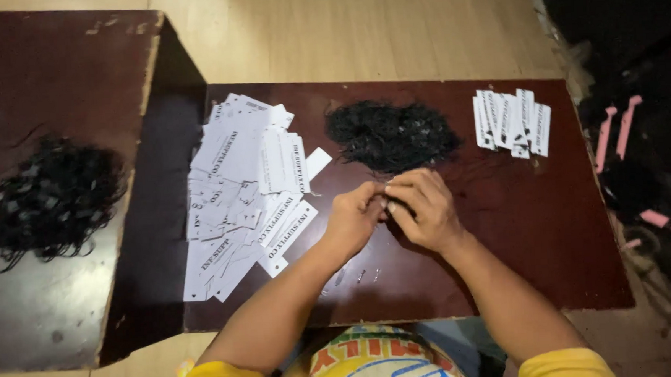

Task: Attaching paper labels to black string fasteners by threading them through pre-punched holes.

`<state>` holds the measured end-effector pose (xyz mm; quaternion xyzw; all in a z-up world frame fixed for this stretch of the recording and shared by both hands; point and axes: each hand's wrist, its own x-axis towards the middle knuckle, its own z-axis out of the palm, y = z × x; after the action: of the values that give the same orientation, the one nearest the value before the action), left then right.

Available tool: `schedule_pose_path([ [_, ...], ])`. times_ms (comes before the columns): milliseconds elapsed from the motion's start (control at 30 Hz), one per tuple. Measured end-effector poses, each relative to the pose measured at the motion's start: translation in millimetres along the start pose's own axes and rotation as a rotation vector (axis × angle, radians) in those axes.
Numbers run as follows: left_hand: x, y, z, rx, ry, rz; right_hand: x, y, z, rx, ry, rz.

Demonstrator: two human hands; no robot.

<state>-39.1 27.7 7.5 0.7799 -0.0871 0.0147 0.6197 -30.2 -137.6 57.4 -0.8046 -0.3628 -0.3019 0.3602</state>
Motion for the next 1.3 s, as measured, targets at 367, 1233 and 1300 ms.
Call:
schedule_pose_path([
  [367,5.3,17.5,-26.3,-0.018,-0.155,-0.124,-10.4,10.7,8.6,0.072,-0.109,0.058],
  [1233,5.7,20.7,-42.9,0.068,-0.248,-0.020,-13.5,8.5,11.9,0.243,-0.245,0.211],
  [1300,8.2,13.9,-38.2,0.202,-0.224,0.094,-15.4,12.4,12.8,0.267,-0.247,0.214],
])
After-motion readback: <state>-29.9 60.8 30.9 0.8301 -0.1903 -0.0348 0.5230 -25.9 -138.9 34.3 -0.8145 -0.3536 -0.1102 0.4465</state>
